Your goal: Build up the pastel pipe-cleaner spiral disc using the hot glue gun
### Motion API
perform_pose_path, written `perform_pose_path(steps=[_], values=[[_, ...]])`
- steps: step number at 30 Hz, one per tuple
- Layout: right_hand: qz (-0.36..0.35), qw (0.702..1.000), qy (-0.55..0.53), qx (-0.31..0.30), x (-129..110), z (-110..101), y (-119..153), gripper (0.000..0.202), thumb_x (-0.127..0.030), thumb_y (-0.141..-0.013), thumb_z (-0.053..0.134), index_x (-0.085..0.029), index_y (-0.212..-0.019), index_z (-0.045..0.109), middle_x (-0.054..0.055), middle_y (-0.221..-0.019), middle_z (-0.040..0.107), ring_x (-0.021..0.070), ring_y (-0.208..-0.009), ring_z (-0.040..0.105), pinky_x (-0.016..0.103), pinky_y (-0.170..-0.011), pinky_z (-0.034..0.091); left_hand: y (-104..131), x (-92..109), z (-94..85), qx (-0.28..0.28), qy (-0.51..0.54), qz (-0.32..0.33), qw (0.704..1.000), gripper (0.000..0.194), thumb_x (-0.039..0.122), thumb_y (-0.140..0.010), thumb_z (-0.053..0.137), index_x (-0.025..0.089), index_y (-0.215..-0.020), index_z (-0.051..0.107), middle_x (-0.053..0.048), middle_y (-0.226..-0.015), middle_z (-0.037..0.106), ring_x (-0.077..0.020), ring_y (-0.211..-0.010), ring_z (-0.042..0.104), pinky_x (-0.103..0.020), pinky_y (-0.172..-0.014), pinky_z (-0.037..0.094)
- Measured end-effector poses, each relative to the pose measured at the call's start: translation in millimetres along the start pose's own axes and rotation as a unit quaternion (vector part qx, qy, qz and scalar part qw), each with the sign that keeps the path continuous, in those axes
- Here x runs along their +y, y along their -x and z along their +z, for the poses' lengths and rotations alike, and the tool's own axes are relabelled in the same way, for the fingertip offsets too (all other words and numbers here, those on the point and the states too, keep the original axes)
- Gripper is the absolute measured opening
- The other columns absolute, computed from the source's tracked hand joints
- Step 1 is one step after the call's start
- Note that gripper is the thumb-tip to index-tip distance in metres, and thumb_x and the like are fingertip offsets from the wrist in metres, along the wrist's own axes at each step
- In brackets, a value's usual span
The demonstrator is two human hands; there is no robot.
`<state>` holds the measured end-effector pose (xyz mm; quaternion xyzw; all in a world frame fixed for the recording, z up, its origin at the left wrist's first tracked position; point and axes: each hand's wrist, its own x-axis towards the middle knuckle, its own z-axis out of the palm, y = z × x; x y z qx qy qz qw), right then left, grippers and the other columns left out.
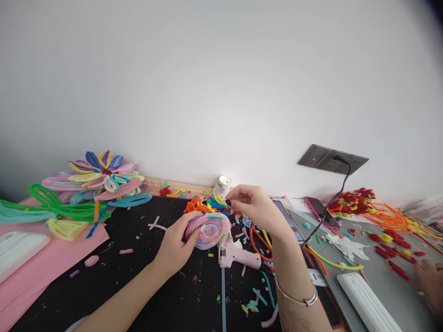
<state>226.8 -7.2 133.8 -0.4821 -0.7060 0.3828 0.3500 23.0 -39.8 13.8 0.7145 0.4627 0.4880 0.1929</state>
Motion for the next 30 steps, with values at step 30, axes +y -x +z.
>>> perform_pose_path(steps=[30], values=[[0.009, 0.992, -0.127, 0.023, 8.7, -4.7, -2.8, 0.014, -0.022, -0.072, 0.073, -0.015, -0.085, 0.074, 0.005, -0.08, 0.076, 0.0178, -0.076, 0.073, 0.03, -0.077, 0.058, -0.3, -4.3, 0.6, 0.014, 0.01, -0.016, 1.0, 0.025, 0.027, -0.089, 0.052, 0.02, -0.112, 0.058, -0.007, -0.107, 0.07, -0.021, -0.095, 0.068, -0.033, -0.084, 0.055]])
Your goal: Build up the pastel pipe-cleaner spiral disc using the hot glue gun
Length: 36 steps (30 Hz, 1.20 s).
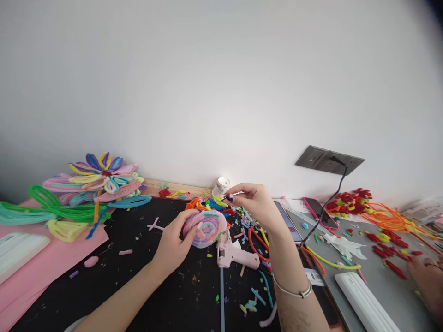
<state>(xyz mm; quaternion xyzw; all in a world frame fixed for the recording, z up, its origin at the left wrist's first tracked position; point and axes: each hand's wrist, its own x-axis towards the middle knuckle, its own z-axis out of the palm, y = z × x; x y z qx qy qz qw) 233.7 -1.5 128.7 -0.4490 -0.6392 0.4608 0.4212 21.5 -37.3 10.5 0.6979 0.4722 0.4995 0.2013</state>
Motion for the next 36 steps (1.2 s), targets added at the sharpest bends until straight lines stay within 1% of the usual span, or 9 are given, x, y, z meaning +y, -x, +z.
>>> perform_pose_path(steps=[4, 9, 12, 15, 20, 23, 31, 33, 36], values=[[0.011, 1.0, -0.013, 0.001, -1.6, 0.2, 1.0, 0.012, -0.025, -0.074, 0.071, -0.015, -0.081, 0.072, 0.005, -0.077, 0.075, 0.0193, -0.079, 0.074, 0.03, -0.077, 0.059, 0.6, -0.2, -0.1, 0.001, 0.0, 0.003, 1.0, 0.025, 0.027, -0.089, 0.052, 0.02, -0.112, 0.058, -0.008, -0.107, 0.07, -0.0214, -0.095, 0.068, -0.033, -0.083, 0.055], [0.016, 1.0, 0.008, 0.002, -4.6, 0.6, 0.7, 0.012, -0.026, -0.076, 0.069, -0.014, -0.074, 0.069, 0.003, -0.065, 0.071, 0.0157, -0.064, 0.07, 0.027, -0.067, 0.057, 1.1, -1.5, 0.1, 0.001, -0.004, 0.013, 1.0, 0.025, 0.026, -0.089, 0.052, 0.02, -0.113, 0.058, -0.008, -0.109, 0.071, -0.0213, -0.097, 0.068, -0.033, -0.085, 0.055], [0.008, 0.999, 0.046, 0.007, -5.3, 1.0, 0.6, 0.009, -0.022, -0.076, 0.067, -0.013, -0.076, 0.068, -0.001, -0.059, 0.065, 0.009, -0.048, 0.058, 0.021, -0.049, 0.047, 0.7, -1.4, 0.5, 0.001, -0.011, 0.02, 1.0, 0.025, 0.026, -0.089, 0.052, 0.019, -0.113, 0.058, -0.008, -0.109, 0.071, -0.021, -0.097, 0.069, -0.032, -0.085, 0.055], [0.016, 0.996, 0.089, -0.001, -5.9, 2.7, 1.0, 0.008, -0.018, -0.074, 0.068, -0.013, -0.079, 0.069, -0.001, -0.062, 0.064, 0.0063, -0.046, 0.05, 0.019, -0.044, 0.039, 0.2, -0.6, 0.5, 0.002, -0.017, 0.029, 0.999, 0.025, 0.026, -0.089, 0.051, 0.019, -0.112, 0.059, -0.008, -0.109, 0.071, -0.0213, -0.098, 0.069, -0.032, -0.085, 0.056], [0.044, 0.988, 0.132, -0.062, -5.9, 6.3, 2.7, 0.009, -0.013, -0.077, 0.061, -0.013, -0.078, 0.069, -0.002, -0.057, 0.062, 0.0083, -0.045, 0.053, 0.019, -0.044, 0.04, 0.1, 0.8, 0.0, -0.002, -0.024, 0.034, 0.999, 0.025, 0.026, -0.089, 0.051, 0.018, -0.111, 0.06, -0.008, -0.108, 0.072, -0.0219, -0.097, 0.07, -0.033, -0.085, 0.056], [0.046, 0.985, 0.136, -0.101, -4.9, 6.3, 4.6, 0.015, -0.014, -0.082, 0.055, -0.014, -0.082, 0.07, -0.002, -0.053, 0.062, 0.0108, -0.047, 0.059, 0.021, -0.049, 0.048, 0.0, 1.4, 0.2, -0.002, -0.027, 0.035, 0.999, 0.025, 0.026, -0.089, 0.051, 0.018, -0.111, 0.059, -0.008, -0.107, 0.073, -0.0219, -0.097, 0.07, -0.033, -0.085, 0.057], [0.061, 0.983, 0.104, -0.14, -6.6, 2.6, 10.0, 0.024, -0.014, -0.087, 0.047, -0.013, -0.091, 0.071, 0.007, -0.083, 0.072, 0.0181, -0.078, 0.074, 0.029, -0.071, 0.061, 0.7, 3.0, -0.2, -0.002, -0.026, 0.035, 0.999, 0.025, 0.028, -0.09, 0.05, 0.018, -0.111, 0.06, -0.009, -0.108, 0.073, -0.0225, -0.099, 0.071, -0.033, -0.086, 0.057], [0.069, 0.983, 0.098, -0.138, -7.6, 1.9, 10.4, 0.025, -0.015, -0.087, 0.047, -0.013, -0.092, 0.071, 0.007, -0.083, 0.072, 0.0188, -0.079, 0.075, 0.028, -0.069, 0.061, 0.8, 2.8, -0.2, -0.004, -0.025, 0.032, 0.999, 0.025, 0.028, -0.089, 0.05, 0.019, -0.111, 0.06, -0.009, -0.108, 0.073, -0.0228, -0.099, 0.071, -0.033, -0.086, 0.057], [0.083, 0.981, 0.129, -0.122, -9.5, 0.6, 10.4, 0.026, -0.016, -0.087, 0.048, -0.014, -0.098, 0.071, 0.003, -0.069, 0.069, 0.0156, -0.061, 0.071, 0.024, -0.054, 0.056, 0.3, 2.2, 0.0, -0.008, -0.027, 0.027, 0.999, 0.026, 0.028, -0.089, 0.05, 0.019, -0.111, 0.06, -0.009, -0.108, 0.073, -0.0229, -0.099, 0.071, -0.034, -0.086, 0.057]])
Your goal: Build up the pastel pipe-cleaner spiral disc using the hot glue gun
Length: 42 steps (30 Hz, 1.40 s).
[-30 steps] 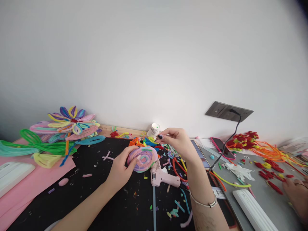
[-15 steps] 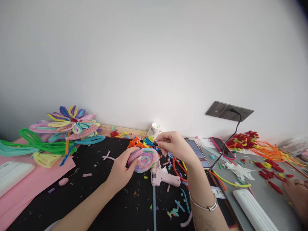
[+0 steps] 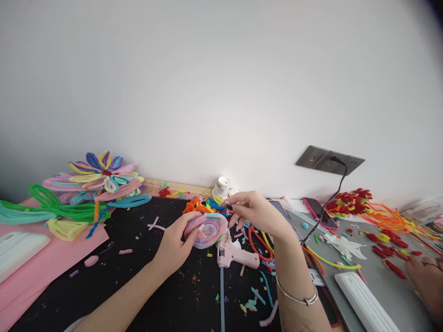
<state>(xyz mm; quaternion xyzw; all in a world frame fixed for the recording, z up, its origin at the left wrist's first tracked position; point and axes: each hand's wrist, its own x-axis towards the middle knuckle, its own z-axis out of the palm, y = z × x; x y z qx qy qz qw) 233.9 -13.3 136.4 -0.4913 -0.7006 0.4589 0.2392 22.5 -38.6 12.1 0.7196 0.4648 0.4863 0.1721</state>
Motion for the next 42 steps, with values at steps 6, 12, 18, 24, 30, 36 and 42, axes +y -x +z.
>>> perform_pose_path(steps=[6, 12, 18, 24, 30, 36, 42], values=[[-0.052, 0.993, 0.065, 0.083, -0.8, -3.4, -1.0, 0.012, -0.011, -0.076, 0.059, -0.014, -0.077, 0.071, 0.001, -0.068, 0.066, 0.0107, -0.061, 0.061, 0.02, -0.054, 0.045, -0.1, 0.8, -0.5, -0.003, -0.003, 0.001, 1.0, 0.025, 0.029, -0.09, 0.05, 0.018, -0.11, 0.06, -0.009, -0.108, 0.073, -0.0225, -0.099, 0.07, -0.033, -0.086, 0.057], [-0.035, 0.997, -0.009, 0.071, -0.6, -2.4, -1.4, 0.011, -0.009, -0.073, 0.06, -0.014, -0.079, 0.068, -0.001, -0.067, 0.065, 0.0086, -0.054, 0.057, 0.02, -0.05, 0.044, 0.6, 1.4, -1.0, -0.009, -0.001, -0.003, 1.0, 0.025, 0.028, -0.09, 0.049, 0.019, -0.111, 0.059, -0.009, -0.109, 0.073, -0.023, -0.099, 0.07, -0.035, -0.086, 0.057], [-0.028, 0.997, -0.024, 0.072, -0.2, -0.7, -1.8, 0.01, -0.013, -0.078, 0.058, -0.014, -0.083, 0.067, -0.001, -0.056, 0.063, 0.0113, -0.05, 0.062, 0.022, -0.05, 0.047, 1.4, 0.4, -1.0, -0.009, -0.001, 0.002, 1.0, 0.026, 0.028, -0.09, 0.05, 0.019, -0.112, 0.06, -0.009, -0.11, 0.073, -0.0229, -0.1, 0.07, -0.035, -0.086, 0.057], [-0.046, 0.997, -0.008, 0.065, -1.5, 0.0, -3.3, 0.01, -0.013, -0.08, 0.057, -0.013, -0.081, 0.067, -0.001, -0.058, 0.061, 0.0102, -0.051, 0.057, 0.022, -0.05, 0.045, 0.9, 0.4, -0.4, -0.01, -0.003, 0.005, 1.0, 0.025, 0.028, -0.09, 0.05, 0.019, -0.112, 0.06, -0.008, -0.11, 0.073, -0.0226, -0.1, 0.07, -0.034, -0.087, 0.057], [-0.094, 0.986, 0.108, 0.091, -2.5, 1.8, -5.4, 0.016, -0.007, -0.078, 0.058, -0.015, -0.078, 0.071, 0.002, -0.075, 0.067, 0.0123, -0.065, 0.058, 0.024, -0.06, 0.044, 0.3, 1.6, -0.5, 0.003, 0.0, 0.02, 1.0, 0.024, 0.027, -0.09, 0.051, 0.019, -0.11, 0.06, -0.008, -0.107, 0.073, -0.0221, -0.097, 0.071, -0.032, -0.085, 0.057], [-0.137, 0.976, 0.154, 0.075, 1.0, 10.0, -10.6, 0.017, -0.005, -0.079, 0.061, -0.017, -0.076, 0.073, 0.002, -0.08, 0.069, 0.0145, -0.075, 0.06, 0.025, -0.068, 0.044, 0.4, 4.2, -1.5, 0.009, 0.003, 0.025, 1.0, 0.022, 0.028, -0.09, 0.051, 0.02, -0.108, 0.06, -0.007, -0.105, 0.073, -0.0218, -0.094, 0.071, -0.032, -0.083, 0.057], [-0.16, 0.972, 0.164, 0.059, -1.5, 14.8, -11.6, 0.017, -0.005, -0.081, 0.063, -0.018, -0.077, 0.074, 0.003, -0.081, 0.07, 0.0149, -0.077, 0.062, 0.025, -0.069, 0.046, 1.2, 3.0, -0.6, 0.009, 0.003, 0.024, 1.0, 0.022, 0.028, -0.09, 0.052, 0.02, -0.108, 0.06, -0.007, -0.104, 0.073, -0.0215, -0.093, 0.071, -0.033, -0.082, 0.057]])
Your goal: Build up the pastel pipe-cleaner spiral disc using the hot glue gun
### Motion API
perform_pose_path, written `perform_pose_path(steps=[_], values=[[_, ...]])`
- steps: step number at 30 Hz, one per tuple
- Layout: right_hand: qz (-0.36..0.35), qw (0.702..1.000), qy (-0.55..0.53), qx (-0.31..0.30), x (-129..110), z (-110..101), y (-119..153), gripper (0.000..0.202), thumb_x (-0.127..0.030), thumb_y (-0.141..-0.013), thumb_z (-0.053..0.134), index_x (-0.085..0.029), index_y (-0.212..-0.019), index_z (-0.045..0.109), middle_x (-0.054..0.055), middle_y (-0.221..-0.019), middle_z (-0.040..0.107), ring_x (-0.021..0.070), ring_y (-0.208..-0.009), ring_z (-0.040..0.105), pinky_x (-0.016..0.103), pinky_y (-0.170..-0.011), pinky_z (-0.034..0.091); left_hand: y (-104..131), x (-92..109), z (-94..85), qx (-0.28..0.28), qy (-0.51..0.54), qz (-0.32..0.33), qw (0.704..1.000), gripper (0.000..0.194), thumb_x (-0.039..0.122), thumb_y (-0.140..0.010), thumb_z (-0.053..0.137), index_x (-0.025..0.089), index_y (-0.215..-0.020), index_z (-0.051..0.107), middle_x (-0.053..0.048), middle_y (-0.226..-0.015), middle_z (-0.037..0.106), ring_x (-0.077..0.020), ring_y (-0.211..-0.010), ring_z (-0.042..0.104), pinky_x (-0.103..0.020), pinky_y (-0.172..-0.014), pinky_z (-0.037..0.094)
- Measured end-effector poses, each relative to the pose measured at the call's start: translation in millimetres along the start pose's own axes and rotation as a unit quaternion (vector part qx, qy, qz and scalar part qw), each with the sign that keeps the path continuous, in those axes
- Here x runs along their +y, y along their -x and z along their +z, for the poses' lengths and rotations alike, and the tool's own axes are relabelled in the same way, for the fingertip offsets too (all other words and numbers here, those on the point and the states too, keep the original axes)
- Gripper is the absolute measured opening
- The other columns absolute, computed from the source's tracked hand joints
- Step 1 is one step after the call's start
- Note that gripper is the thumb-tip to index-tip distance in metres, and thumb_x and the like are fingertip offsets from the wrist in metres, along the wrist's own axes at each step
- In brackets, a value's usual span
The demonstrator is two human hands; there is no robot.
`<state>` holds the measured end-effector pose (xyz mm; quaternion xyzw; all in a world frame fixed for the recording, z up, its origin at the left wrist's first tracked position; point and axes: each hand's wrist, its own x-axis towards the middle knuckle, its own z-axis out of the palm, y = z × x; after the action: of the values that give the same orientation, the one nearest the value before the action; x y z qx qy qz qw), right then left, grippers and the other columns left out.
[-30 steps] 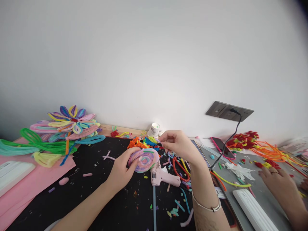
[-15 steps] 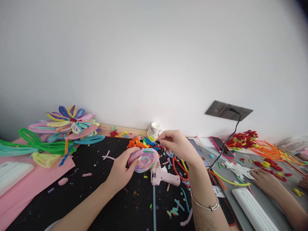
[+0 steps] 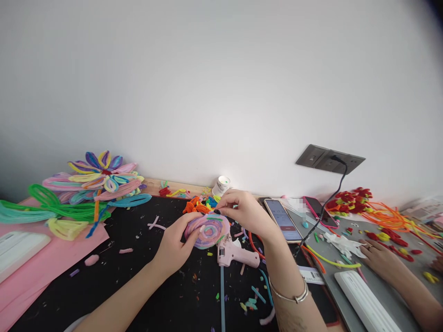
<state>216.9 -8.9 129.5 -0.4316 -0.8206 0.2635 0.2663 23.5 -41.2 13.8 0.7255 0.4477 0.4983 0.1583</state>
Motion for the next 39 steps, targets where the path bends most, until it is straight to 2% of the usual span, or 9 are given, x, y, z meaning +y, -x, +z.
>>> perform_pose_path(steps=[8, 27, 33, 39], values=[[-0.003, 1.0, 0.025, -0.002, -5.2, -0.1, -0.3, 0.019, -0.001, -0.08, 0.064, -0.017, -0.077, 0.075, 0.003, -0.082, 0.07, 0.015, -0.076, 0.062, 0.025, -0.069, 0.046, 0.1, 0.3, -0.4, -0.003, -0.004, 0.0, 1.0, 0.022, 0.028, -0.09, 0.052, 0.02, -0.109, 0.059, -0.007, -0.105, 0.073, -0.0211, -0.094, 0.07, -0.032, -0.082, 0.057], [-0.081, 0.995, 0.054, 0.005, -2.1, 2.9, -0.9, 0.021, -0.001, -0.084, 0.061, -0.017, -0.075, 0.072, 0.003, -0.079, 0.065, 0.0146, -0.077, 0.06, 0.025, -0.07, 0.045, 1.5, 0.2, -0.9, 0.001, 0.002, 0.009, 1.0, 0.02, 0.027, -0.09, 0.053, 0.019, -0.107, 0.06, -0.007, -0.103, 0.073, -0.0211, -0.092, 0.071, -0.032, -0.081, 0.057], [-0.075, 0.995, 0.058, -0.016, -4.5, -0.9, 0.5, 0.02, -0.003, -0.086, 0.06, -0.017, -0.079, 0.073, 0.003, -0.082, 0.067, 0.0147, -0.079, 0.061, 0.025, -0.073, 0.046, -0.8, 0.7, -0.7, 0.005, -0.005, 0.021, 1.0, 0.019, 0.025, -0.09, 0.053, 0.019, -0.107, 0.059, -0.007, -0.102, 0.073, -0.0202, -0.091, 0.071, -0.031, -0.081, 0.057], [-0.037, 0.997, 0.065, -0.016, -4.4, -4.4, 1.6, 0.018, -0.006, -0.088, 0.059, -0.015, -0.081, 0.073, 0.004, -0.086, 0.068, 0.0143, -0.08, 0.06, 0.026, -0.073, 0.045, 1.1, 0.2, -1.1, 0.007, -0.007, 0.029, 1.0, 0.019, 0.025, -0.09, 0.053, 0.018, -0.107, 0.06, -0.007, -0.102, 0.073, -0.0196, -0.09, 0.071, -0.029, -0.08, 0.057]])
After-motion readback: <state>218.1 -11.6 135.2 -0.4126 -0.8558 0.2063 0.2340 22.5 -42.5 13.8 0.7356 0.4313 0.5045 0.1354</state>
